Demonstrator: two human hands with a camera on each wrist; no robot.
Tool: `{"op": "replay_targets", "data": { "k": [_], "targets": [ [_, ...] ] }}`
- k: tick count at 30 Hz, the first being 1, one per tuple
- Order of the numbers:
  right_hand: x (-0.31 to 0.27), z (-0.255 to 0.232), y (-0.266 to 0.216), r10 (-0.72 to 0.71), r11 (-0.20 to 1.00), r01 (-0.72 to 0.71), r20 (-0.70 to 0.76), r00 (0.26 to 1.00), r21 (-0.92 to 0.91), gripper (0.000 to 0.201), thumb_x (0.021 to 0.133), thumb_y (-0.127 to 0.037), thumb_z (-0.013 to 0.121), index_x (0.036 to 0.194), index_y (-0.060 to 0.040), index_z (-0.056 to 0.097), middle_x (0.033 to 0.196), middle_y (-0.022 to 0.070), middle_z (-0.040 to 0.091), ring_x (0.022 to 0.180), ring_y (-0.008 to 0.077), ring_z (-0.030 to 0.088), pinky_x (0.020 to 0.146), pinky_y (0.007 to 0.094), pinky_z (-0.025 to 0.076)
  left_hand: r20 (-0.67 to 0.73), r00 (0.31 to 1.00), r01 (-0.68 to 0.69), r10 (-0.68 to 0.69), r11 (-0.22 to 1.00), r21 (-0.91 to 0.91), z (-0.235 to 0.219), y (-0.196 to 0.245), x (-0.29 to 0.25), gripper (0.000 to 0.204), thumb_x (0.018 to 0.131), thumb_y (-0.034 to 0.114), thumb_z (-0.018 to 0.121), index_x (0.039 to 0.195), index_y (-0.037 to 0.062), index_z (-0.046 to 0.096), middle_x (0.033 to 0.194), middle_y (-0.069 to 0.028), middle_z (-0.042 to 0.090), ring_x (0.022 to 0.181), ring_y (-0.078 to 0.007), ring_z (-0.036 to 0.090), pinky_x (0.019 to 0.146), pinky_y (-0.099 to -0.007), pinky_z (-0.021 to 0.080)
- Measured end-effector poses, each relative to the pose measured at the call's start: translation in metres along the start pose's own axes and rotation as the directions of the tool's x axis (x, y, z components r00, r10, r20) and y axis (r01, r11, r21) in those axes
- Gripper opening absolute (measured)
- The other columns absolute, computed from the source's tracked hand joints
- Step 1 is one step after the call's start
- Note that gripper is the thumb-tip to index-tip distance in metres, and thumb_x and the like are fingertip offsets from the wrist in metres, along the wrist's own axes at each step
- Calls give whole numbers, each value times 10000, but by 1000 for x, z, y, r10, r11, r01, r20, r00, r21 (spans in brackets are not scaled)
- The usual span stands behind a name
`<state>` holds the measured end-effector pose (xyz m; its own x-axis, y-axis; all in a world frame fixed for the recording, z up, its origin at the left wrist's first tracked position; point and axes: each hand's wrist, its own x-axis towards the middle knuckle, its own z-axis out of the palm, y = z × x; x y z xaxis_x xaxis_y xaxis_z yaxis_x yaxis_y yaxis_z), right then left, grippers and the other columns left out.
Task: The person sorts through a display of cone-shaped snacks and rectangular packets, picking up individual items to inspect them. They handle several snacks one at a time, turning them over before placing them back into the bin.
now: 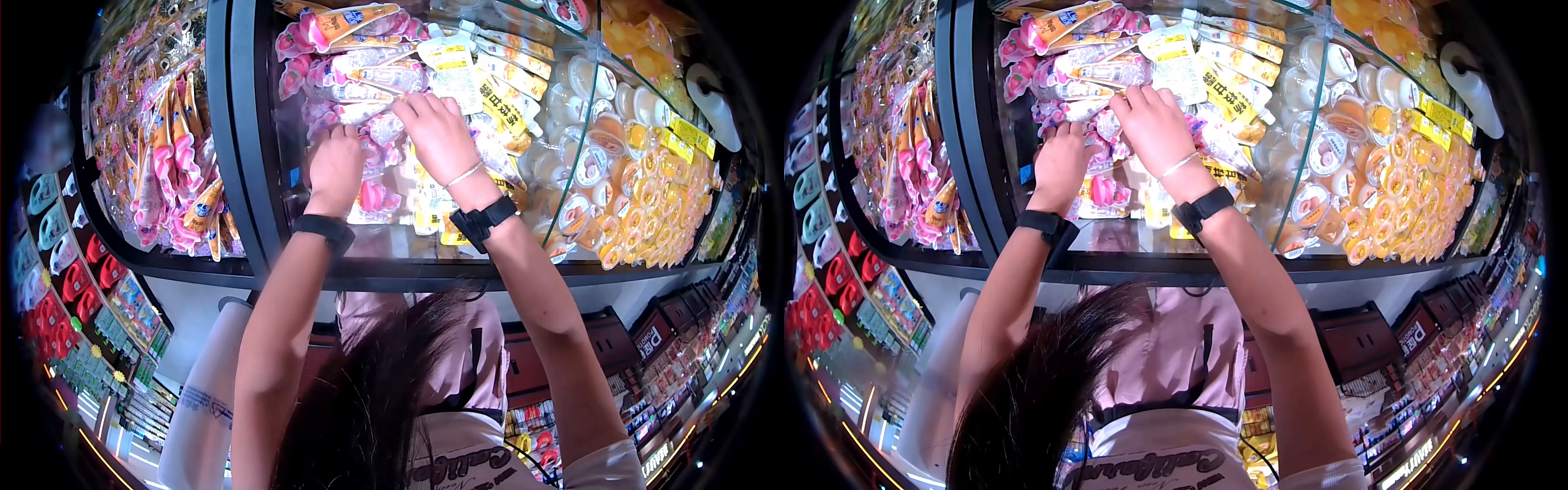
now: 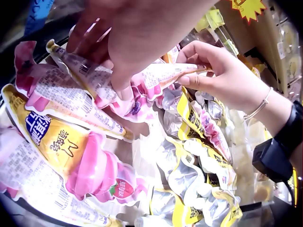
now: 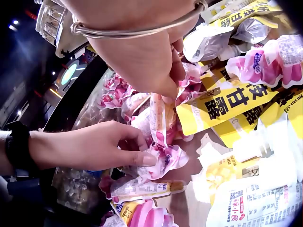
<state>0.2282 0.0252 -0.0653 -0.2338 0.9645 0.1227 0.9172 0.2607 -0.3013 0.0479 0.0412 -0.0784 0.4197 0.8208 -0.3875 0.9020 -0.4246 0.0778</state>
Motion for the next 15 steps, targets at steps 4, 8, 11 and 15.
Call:
{"op": "replay_targets", "data": {
  "k": [4,8,11,15],
  "targets": [
    [-3,3,-1,32,999,-32,-22,999,-10,215,765,-118,603,979,-102,596,908,48,592,905,217,569,798,341,418,58,998,-23,19,998,56,2,2,0,444,832,386,698,1003,1,557,957,-141,634,909,-304,655,746,-363,555],
    [-5,11,-4,63,998,-62,-29,998,12,209,755,-146,628,960,-105,616,906,54,606,918,234,566,818,372,414,12,999,49,-49,997,-65,1,3,-1,389,808,288,724,1039,25,555,984,-133,625,919,-314,649,744,-385,552],
    [-8,19,-3,80,997,-80,-17,997,-10,214,742,-170,650,947,-111,633,893,56,611,927,237,564,836,378,411,-63,998,-41,31,983,-178,-5,0,1,373,784,197,733,1065,45,540,1016,-135,620,922,-336,640,736,-411,543],
    [-8,17,-4,89,996,-89,-52,995,-14,239,730,-198,679,951,-113,641,878,52,611,921,233,564,867,373,401,-44,997,-68,56,931,-358,-3,1,-2,398,780,167,729,1086,63,497,1034,-140,611,910,-354,640,726,-432,535]
  ]
}}
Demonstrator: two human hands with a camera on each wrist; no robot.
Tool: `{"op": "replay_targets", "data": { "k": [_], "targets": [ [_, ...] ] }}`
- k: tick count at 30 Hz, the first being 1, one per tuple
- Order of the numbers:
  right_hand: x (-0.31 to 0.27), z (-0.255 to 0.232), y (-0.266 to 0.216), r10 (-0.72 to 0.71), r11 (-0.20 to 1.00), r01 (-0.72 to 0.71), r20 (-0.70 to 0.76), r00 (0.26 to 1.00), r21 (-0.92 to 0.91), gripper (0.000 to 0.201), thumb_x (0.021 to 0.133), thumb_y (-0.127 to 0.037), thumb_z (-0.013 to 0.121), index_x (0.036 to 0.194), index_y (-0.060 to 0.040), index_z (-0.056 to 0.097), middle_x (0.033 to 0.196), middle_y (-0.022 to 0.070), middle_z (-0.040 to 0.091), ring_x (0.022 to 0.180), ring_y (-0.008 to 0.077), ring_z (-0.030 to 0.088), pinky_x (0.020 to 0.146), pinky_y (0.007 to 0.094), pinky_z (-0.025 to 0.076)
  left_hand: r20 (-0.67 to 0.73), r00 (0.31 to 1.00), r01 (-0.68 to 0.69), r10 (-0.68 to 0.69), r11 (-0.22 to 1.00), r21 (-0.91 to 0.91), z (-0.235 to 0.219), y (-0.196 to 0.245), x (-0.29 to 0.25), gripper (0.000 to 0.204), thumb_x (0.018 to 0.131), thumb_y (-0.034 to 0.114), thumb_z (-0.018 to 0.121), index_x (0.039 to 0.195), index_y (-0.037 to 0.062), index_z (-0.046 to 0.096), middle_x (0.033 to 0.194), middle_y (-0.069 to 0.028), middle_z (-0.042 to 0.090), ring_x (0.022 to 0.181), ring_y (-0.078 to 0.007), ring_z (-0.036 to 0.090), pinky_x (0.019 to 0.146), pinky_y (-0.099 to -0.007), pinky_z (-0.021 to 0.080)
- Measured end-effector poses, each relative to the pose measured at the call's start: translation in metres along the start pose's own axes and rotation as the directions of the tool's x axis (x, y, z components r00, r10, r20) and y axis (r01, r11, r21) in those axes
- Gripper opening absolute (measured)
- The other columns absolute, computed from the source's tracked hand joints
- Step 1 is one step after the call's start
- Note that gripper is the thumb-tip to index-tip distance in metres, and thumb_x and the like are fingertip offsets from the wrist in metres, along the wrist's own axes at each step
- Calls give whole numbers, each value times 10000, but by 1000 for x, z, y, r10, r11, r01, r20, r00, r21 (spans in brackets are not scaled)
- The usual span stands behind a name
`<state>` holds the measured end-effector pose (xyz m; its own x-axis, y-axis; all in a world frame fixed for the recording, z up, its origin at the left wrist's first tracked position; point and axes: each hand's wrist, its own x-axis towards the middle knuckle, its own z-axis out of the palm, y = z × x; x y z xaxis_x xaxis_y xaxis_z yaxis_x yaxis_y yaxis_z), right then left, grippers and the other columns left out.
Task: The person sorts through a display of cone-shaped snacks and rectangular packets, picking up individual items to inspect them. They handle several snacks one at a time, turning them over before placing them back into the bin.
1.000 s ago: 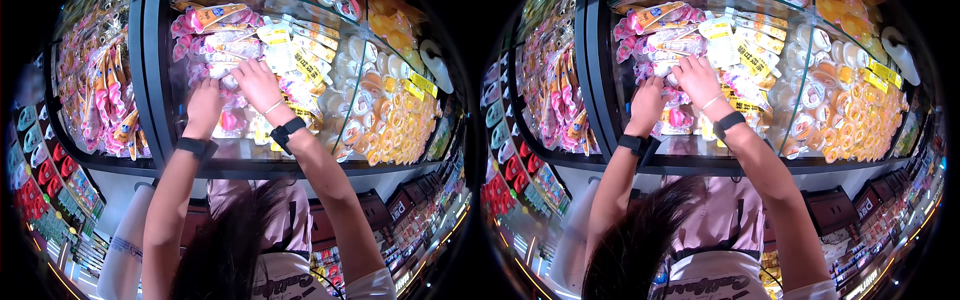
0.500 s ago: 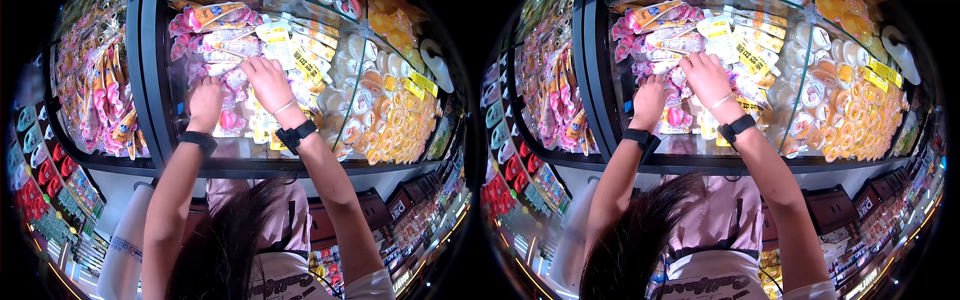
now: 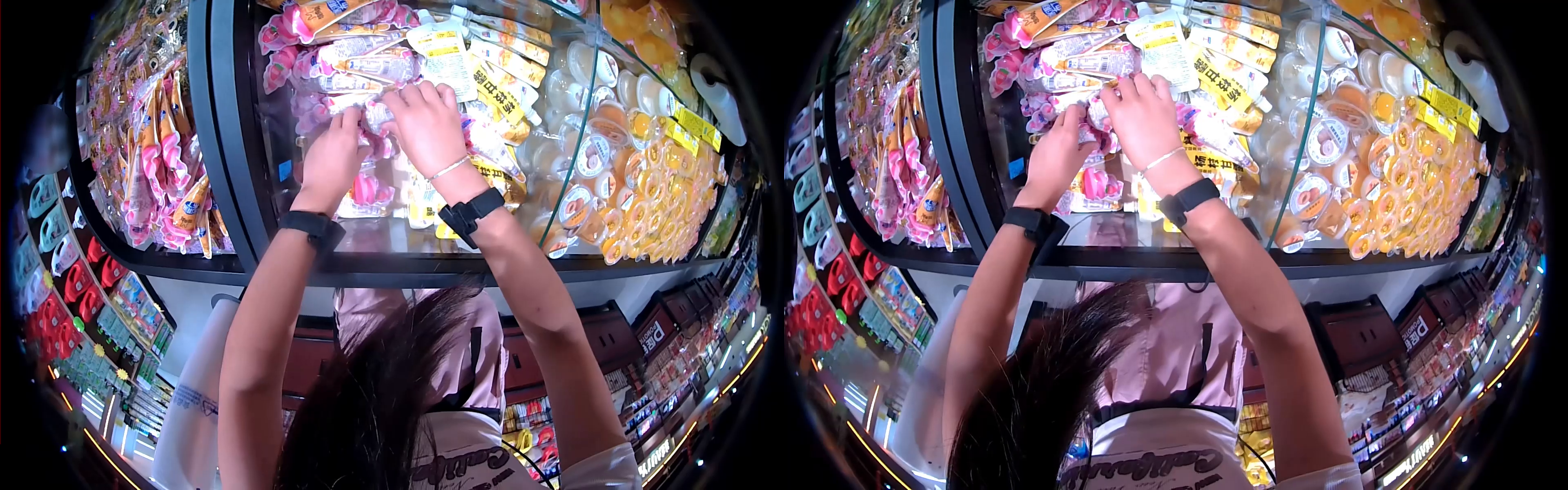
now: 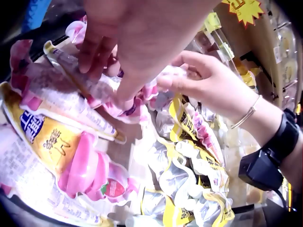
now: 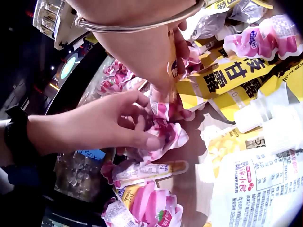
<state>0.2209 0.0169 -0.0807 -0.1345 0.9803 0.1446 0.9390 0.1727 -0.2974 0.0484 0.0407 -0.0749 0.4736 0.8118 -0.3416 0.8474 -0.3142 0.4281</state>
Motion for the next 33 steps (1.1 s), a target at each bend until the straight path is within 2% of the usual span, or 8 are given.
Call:
{"op": "replay_targets", "data": {
  "k": [6,13,17,23,24,26,32,33],
  "targets": [
    [2,-19,4,66,991,-66,-3,998,117,298,737,-253,733,977,-103,637,886,53,611,916,237,561,886,390,382,5,997,77,-77,995,-64,-14,16,10,487,811,299,734,1167,76,487,1111,-156,618,875,-375,654,698,-445,532],
    [2,-66,-3,188,940,-183,10,982,287,327,780,-250,731,1031,-71,620,889,85,625,874,274,586,819,390,422,-270,938,-229,217,973,-14,-52,31,4,444,759,209,756,1143,76,578,1110,-105,584,1009,-292,581,861,-398,472],
    [-17,-115,-16,183,809,-207,99,978,551,273,836,-201,689,1057,-67,600,885,129,635,775,330,611,701,422,472,-183,958,-260,220,937,-235,-96,46,-29,317,811,82,691,1105,19,593,1075,-141,620,1031,-309,587,906,-363,453],
    [-47,-143,-14,48,754,-261,346,937,603,196,877,-140,642,1059,-84,594,802,133,620,726,341,614,637,402,486,43,987,152,-154,826,-543,-88,65,-83,232,867,158,689,1014,3,599,894,-197,639,766,-320,636,662,-353,495],
    [-49,-140,-12,48,730,-263,336,940,631,201,876,-142,645,1063,-85,597,808,134,620,726,341,614,635,404,484,136,952,288,-273,657,-697,-83,70,-85,184,910,153,661,1013,11,604,921,-147,674,729,-231,655,625,-305,499],
    [-55,-134,-9,54,674,-277,328,943,685,213,874,-146,651,1072,-86,603,821,136,618,727,340,613,630,408,481,152,940,260,-306,349,-900,-79,76,-79,133,958,158,607,1013,38,620,948,-64,687,706,-122,633,591,-245,497],
    [-42,-142,-2,27,756,-177,240,970,630,250,777,-114,703,1014,-75,630,795,83,545,780,293,543,710,382,429,439,849,476,-293,65,-877,-87,65,-69,204,998,216,535,1040,42,634,972,-21,667,776,-59,606,636,-202,487],
    [-41,-142,-1,18,782,-152,221,975,604,246,772,-112,703,1004,-73,630,794,82,546,772,289,542,706,379,423,362,886,429,-290,215,-877,-86,66,-71,224,994,230,539,1056,35,631,970,-24,667,799,-79,610,673,-217,488]
  ]
}}
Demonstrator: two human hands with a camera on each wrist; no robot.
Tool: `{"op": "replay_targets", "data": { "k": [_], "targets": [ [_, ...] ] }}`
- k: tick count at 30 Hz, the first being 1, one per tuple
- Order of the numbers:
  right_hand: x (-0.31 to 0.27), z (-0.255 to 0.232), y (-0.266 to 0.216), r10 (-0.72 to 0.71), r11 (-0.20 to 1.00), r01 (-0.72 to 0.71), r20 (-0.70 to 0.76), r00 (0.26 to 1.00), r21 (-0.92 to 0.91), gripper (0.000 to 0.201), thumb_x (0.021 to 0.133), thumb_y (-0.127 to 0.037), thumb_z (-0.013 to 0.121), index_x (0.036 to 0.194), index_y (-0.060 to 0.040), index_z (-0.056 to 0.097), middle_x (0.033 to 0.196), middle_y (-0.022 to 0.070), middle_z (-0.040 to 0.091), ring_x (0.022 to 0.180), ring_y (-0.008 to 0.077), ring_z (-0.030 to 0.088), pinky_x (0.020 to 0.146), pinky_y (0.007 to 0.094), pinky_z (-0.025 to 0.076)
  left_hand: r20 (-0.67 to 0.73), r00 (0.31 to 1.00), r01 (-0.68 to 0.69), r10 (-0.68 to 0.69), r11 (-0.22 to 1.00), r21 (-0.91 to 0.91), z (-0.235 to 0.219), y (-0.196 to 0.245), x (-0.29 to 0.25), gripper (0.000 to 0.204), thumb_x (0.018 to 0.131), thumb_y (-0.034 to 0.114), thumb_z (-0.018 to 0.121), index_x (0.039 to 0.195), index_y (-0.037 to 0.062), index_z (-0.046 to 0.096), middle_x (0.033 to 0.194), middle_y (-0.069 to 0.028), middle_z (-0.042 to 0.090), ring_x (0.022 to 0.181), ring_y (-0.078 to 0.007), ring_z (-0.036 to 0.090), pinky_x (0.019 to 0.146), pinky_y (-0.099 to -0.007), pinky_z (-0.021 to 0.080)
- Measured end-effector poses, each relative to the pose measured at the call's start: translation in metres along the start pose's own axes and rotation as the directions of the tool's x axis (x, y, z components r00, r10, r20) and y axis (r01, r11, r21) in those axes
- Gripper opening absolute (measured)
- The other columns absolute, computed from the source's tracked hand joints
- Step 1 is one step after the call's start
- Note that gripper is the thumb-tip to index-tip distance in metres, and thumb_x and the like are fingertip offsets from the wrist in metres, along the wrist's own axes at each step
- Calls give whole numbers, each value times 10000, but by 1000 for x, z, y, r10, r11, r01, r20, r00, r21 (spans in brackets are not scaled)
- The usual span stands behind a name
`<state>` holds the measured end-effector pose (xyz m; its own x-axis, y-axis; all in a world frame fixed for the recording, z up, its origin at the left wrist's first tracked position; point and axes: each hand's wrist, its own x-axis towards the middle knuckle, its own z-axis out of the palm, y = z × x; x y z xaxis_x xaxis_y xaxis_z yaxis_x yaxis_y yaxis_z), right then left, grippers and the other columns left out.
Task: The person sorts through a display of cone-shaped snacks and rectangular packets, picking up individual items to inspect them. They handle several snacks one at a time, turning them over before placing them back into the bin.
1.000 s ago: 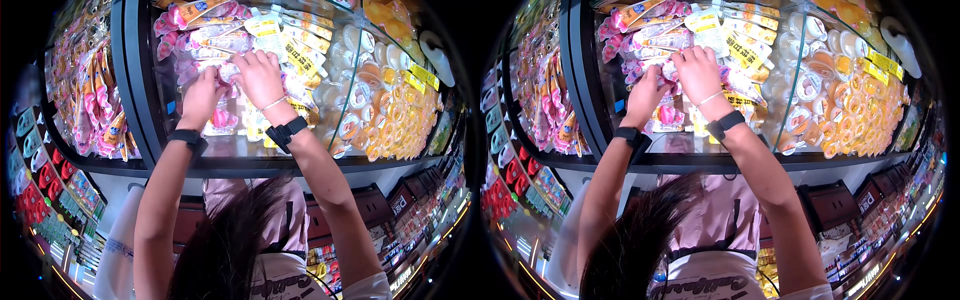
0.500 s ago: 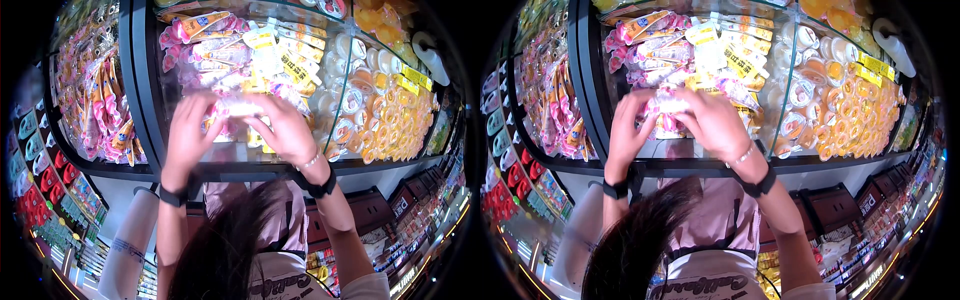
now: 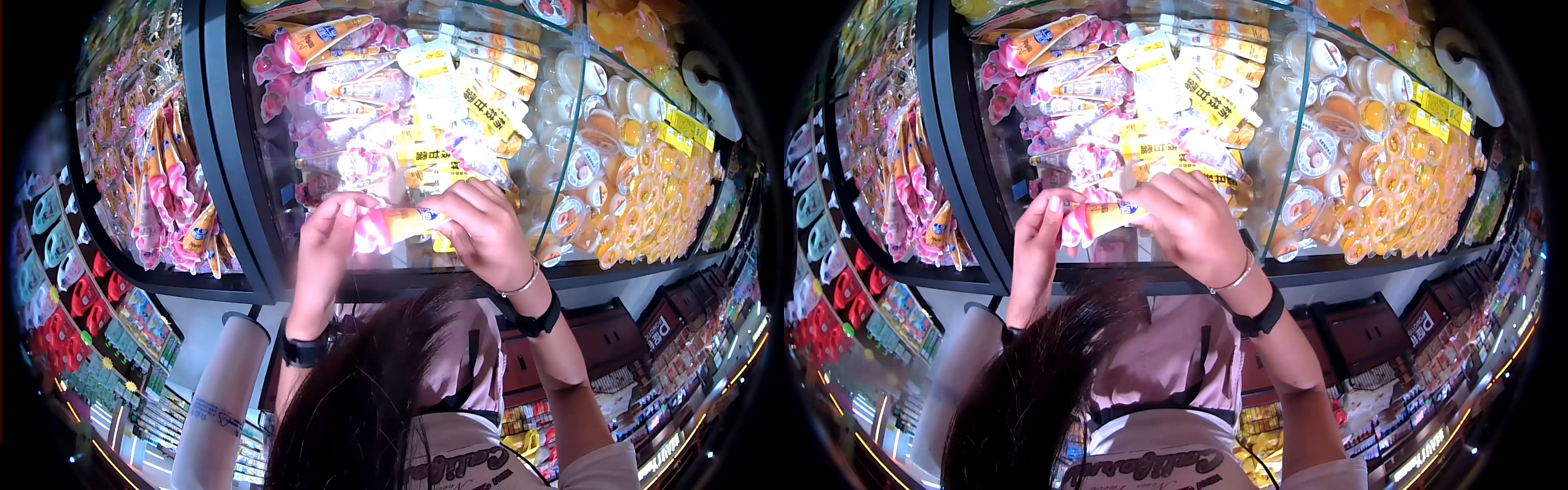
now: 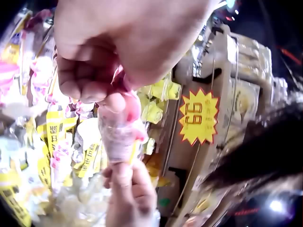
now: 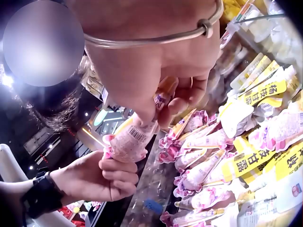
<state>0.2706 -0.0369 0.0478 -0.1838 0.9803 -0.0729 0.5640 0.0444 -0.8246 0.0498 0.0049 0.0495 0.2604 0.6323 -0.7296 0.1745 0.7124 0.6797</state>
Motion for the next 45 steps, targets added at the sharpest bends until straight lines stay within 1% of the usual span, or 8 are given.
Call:
{"op": "replay_targets", "data": {
  "k": [5,8,15,20,24,30,37,45],
  "targets": [
    [-2,3,3,6,1000,-6,34,999,-12,200,793,-120,702,972,-67,632,797,84,560,745,286,555,698,368,415,115,900,-432,421,825,363,0,4,-10,312,855,133,711,1121,-3,618,969,-64,674,919,-161,621,849,-277,478],
    [-10,10,-2,63,995,-67,45,997,81,191,820,-146,700,983,-67,635,807,87,570,773,292,577,705,378,435,107,943,-329,315,837,438,-6,-2,-18,376,809,89,758,1142,-12,618,975,-66,680,902,-163,630,839,-270,483],
    [-21,8,-16,53,994,-62,90,995,94,216,815,-164,712,996,-74,634,813,94,579,761,296,591,710,383,461,59,961,276,-271,955,-110,-9,0,-31,322,925,177,648,1198,9,607,932,-48,667,698,-95,627,614,-217,474],
    [-27,16,-11,72,997,-75,84,994,33,125,836,-132,682,915,-65,613,769,94,574,731,300,582,688,385,452,-28,998,55,-55,998,-7,-2,-29,-35,267,935,220,630,1127,34,618,969,-34,622,796,-150,612,695,-247,494],
    [-37,25,0,85,995,-89,107,991,38,82,861,-127,654,900,-74,604,765,97,586,711,309,588,639,403,456,157,926,-368,342,733,572,-8,-32,-36,375,844,173,722,1158,12,593,1047,-127,625,920,-275,621,817,-322,507],
    [-34,23,-10,131,987,-143,153,980,70,188,868,-212,675,1009,-107,608,841,92,624,756,318,625,636,396,489,101,995,-2,-18,982,190,-8,-43,-47,310,919,194,649,1159,6,590,985,-100,661,793,-160,625,713,-277,511],
    [-27,29,-17,158,967,-194,205,966,168,196,856,-213,692,990,-95,610,864,111,615,770,328,622,646,395,487,160,937,328,-309,938,-111,-25,-33,-52,307,1014,225,514,1200,-7,591,866,-30,627,697,-83,565,620,-231,452],
    [-10,29,-15,84,988,-107,200,976,107,186,844,-197,705,957,-78,619,793,99,606,687,305,600,616,382,482,43,991,-136,130,962,237,-22,-36,-43,293,920,188,647,1121,-22,619,989,-81,663,916,-132,626,754,-254,501]
  ]
}}
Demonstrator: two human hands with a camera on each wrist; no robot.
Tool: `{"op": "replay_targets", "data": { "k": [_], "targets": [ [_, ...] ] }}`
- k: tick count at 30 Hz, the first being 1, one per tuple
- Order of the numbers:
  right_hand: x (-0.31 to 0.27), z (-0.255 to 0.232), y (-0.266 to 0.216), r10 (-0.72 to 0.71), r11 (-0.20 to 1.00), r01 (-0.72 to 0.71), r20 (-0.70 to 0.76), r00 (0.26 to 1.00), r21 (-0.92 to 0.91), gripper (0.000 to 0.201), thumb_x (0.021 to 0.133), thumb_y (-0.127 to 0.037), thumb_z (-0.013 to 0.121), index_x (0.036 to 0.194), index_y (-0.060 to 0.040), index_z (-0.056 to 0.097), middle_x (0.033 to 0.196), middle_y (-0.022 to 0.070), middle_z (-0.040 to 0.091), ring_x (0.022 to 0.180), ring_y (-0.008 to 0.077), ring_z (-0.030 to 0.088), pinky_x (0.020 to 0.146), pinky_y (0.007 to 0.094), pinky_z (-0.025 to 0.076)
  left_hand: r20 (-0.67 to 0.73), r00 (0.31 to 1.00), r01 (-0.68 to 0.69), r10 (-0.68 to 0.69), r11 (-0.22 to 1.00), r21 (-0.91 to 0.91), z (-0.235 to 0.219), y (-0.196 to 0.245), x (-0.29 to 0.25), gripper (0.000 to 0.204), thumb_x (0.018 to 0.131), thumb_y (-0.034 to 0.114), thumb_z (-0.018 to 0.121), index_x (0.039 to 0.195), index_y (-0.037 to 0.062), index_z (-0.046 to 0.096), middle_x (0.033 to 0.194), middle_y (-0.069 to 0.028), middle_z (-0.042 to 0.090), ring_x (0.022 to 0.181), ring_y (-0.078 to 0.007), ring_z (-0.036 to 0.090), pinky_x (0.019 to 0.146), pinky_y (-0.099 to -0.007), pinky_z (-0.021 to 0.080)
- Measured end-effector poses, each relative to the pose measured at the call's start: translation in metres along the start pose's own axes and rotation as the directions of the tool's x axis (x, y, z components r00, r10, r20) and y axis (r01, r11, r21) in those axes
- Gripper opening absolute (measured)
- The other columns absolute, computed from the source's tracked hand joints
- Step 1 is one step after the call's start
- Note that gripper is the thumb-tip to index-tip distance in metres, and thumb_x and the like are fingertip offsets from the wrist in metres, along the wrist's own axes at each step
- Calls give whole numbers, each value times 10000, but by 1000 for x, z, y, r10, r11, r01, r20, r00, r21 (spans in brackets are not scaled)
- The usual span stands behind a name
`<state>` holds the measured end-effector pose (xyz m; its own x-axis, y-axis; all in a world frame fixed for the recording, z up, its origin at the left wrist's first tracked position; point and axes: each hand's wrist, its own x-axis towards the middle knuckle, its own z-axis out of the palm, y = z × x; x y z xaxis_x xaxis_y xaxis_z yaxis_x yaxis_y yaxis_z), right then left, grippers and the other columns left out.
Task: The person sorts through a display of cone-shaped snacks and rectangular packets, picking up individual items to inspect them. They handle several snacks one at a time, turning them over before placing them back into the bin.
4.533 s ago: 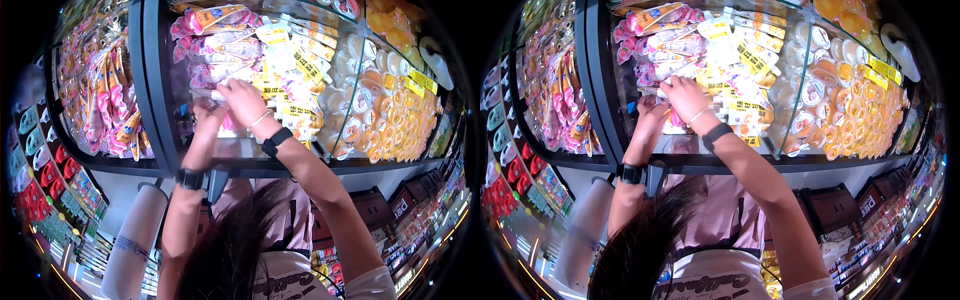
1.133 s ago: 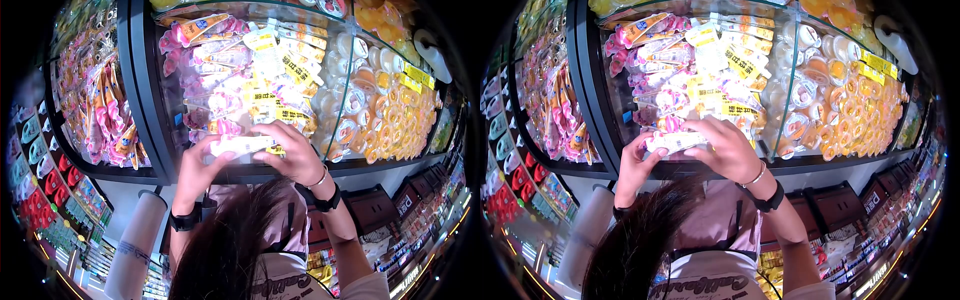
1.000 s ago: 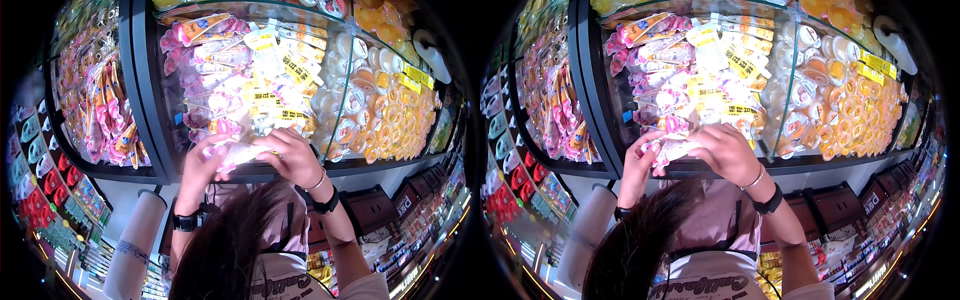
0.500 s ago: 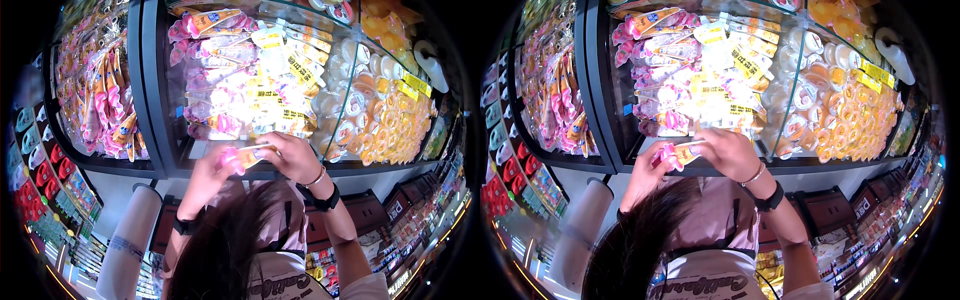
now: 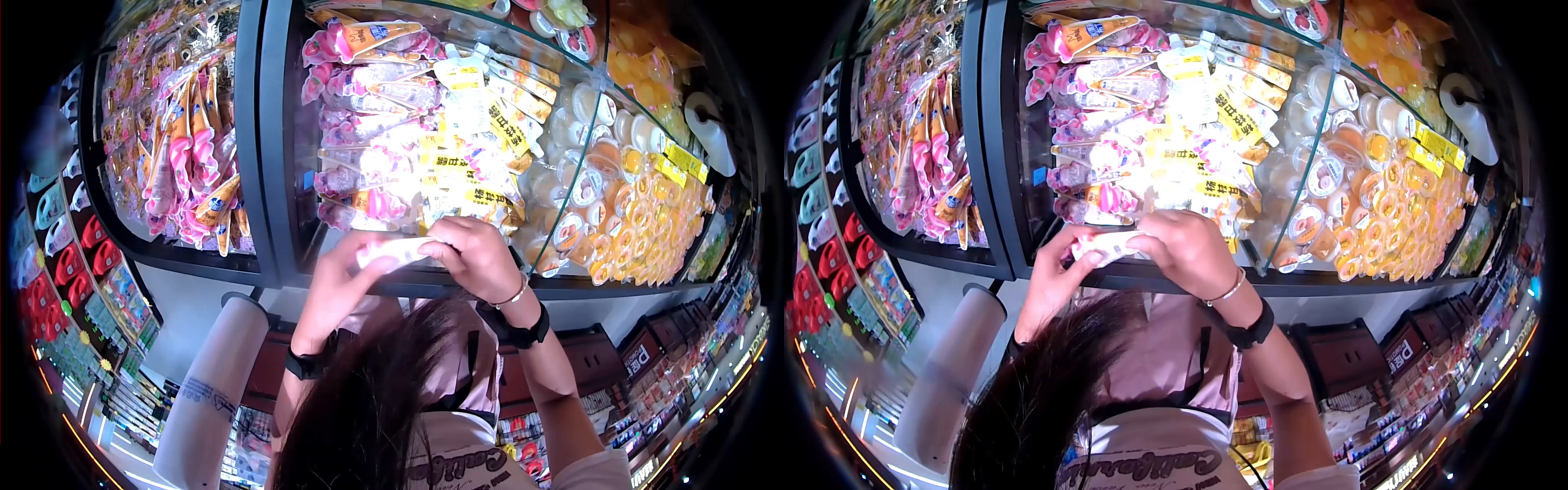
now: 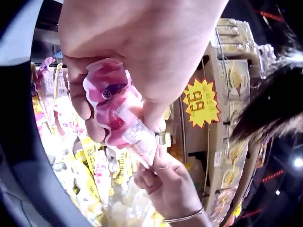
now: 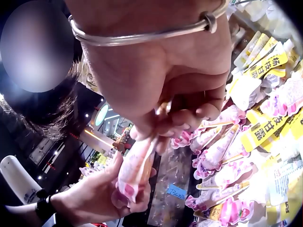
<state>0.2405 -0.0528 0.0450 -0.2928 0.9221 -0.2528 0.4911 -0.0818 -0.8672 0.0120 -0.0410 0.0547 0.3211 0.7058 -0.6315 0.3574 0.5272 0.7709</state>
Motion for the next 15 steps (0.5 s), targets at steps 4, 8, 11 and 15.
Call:
{"op": "replay_targets", "data": {
  "k": [4,8,11,15],
  "targets": [
    [12,8,-14,79,968,11,-348,934,250,320,813,-153,741,1096,-72,616,864,76,611,705,243,610,633,343,500,11,987,155,-160,932,-328,4,3,6,324,966,239,590,1129,-40,609,872,-67,676,740,-124,644,667,-255,502],
    [20,1,-16,56,993,-17,-334,941,118,466,748,-72,785,1174,-74,594,1089,88,563,979,262,600,841,332,497,43,975,213,-217,862,-460,13,-3,10,433,1011,382,488,1108,-25,600,822,-85,670,656,-141,639,555,-255,479],
    [22,-5,-13,-70,988,98,-216,974,120,450,742,-84,785,1152,-81,600,1092,98,542,1009,275,578,872,335,475,139,944,328,-300,798,-506,10,-5,10,436,1018,389,465,1061,-19,612,784,-76,657,622,-138,620,537,-254,469],
    [18,-1,-5,-36,980,55,-101,994,192,246,759,-104,775,965,-59,647,924,78,536,830,236,576,720,327,468,191,886,458,-422,733,-502,7,6,5,462,1030,396,428,1018,-23,623,761,-65,651,615,-133,604,584,-262,475]
  ]
}}
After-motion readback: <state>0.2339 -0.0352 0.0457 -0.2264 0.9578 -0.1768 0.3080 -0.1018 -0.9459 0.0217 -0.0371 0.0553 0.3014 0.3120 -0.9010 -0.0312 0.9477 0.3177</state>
